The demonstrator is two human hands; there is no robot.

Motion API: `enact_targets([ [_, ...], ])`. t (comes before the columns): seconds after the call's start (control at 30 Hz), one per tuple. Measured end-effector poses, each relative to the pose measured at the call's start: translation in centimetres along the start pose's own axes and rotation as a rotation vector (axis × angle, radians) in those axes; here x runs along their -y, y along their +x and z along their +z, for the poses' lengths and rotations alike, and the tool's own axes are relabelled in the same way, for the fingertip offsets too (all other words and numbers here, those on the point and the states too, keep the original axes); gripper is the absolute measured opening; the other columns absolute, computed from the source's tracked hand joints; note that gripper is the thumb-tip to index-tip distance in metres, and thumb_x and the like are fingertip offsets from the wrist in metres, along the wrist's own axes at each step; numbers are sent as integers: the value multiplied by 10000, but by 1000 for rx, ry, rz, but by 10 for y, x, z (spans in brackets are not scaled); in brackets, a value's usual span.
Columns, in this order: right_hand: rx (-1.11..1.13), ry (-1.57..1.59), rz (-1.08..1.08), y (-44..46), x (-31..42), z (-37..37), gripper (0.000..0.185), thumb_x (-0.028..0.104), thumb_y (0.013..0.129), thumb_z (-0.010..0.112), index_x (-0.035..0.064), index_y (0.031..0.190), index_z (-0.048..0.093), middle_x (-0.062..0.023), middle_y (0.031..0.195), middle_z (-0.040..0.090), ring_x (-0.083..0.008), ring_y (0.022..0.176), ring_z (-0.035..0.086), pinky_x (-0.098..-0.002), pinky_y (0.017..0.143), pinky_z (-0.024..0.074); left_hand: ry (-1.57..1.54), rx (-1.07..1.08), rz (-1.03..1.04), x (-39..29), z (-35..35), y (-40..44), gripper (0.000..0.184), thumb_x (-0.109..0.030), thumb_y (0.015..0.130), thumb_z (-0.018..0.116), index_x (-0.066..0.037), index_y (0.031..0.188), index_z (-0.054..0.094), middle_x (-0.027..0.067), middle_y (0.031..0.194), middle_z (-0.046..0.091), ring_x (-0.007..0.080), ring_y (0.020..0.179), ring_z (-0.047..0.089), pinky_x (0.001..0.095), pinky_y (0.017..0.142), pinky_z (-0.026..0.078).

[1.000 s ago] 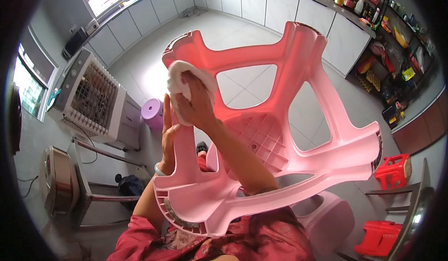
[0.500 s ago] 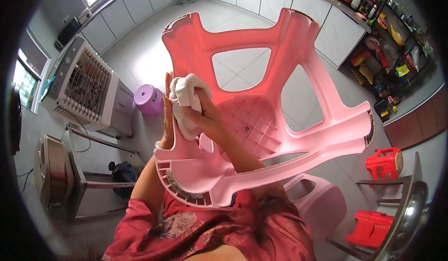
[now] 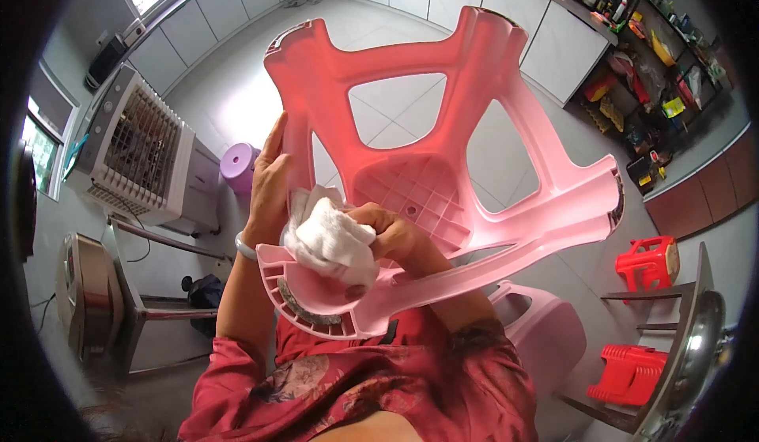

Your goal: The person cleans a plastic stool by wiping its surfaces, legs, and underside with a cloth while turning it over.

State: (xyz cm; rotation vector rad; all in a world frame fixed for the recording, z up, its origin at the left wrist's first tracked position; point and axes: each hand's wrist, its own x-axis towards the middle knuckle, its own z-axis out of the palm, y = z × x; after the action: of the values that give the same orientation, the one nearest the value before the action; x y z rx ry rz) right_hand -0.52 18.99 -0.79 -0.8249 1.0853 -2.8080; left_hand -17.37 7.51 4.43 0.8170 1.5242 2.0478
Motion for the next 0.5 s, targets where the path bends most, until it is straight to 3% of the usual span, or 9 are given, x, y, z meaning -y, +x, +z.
enact_targets([
  [0.07,153,-100,-27,8,2,-20,501,51,608,713,-56,1096,666,-78,1091,658,-159,1008,585,-297,887,441,-28,9,-22,1,-2,0,735,62,772,384,-1,1503,340,135,1579,310,218,1480,235,316,1194,174],
  [0.1,309,-86,77,3,1,-48,475,62,592,712,-56,1050,681,-86,1070,655,-174,1014,582,-306,891,434,-51,15,-27,1,-4,0,740,68,769,383,-7,1504,341,134,1582,304,215,1480,235,315,1192,183],
  [0.17,71,-246,210,-9,13,-72,457,88,612,724,-55,1044,677,-95,1063,654,-179,993,591,-316,869,453,-51,14,-23,3,-5,2,739,75,767,381,-14,1500,354,132,1588,292,211,1482,231,313,1188,196],
  [0.23,-307,-376,237,-7,20,-86,467,126,647,730,-50,1075,664,-102,1063,654,-186,958,607,-333,832,479,-2,-2,-5,6,-5,0,726,75,769,378,-18,1489,380,129,1594,281,211,1485,224,311,1186,201],
  [0.27,-565,-427,195,-2,25,-93,486,152,672,732,-45,1109,652,-106,1067,654,-190,934,619,-346,807,496,22,-11,6,7,-4,-2,718,74,771,377,-20,1482,395,128,1597,275,211,1486,220,311,1185,202],
  [0.33,-842,-333,77,33,34,-87,508,212,750,705,-38,1181,606,-118,1051,660,-210,883,640,-352,762,525,75,-24,53,0,3,-4,699,72,775,375,-25,1465,429,127,1602,265,215,1491,209,313,1187,196],
  [0.43,-1004,-824,-3,47,-16,-177,518,181,792,681,-13,1253,550,-137,1100,630,-268,1002,625,-441,858,521,54,-31,73,-2,6,-5,667,62,785,377,-34,1437,476,132,1603,261,220,1499,188,323,1195,166],
  [0.5,-856,-1593,104,32,-66,-230,510,191,788,665,-3,1246,550,-180,1184,588,-338,1119,558,-492,949,454,78,-22,93,2,3,-4,660,55,788,378,-35,1434,481,135,1604,258,223,1501,180,329,1196,164],
])
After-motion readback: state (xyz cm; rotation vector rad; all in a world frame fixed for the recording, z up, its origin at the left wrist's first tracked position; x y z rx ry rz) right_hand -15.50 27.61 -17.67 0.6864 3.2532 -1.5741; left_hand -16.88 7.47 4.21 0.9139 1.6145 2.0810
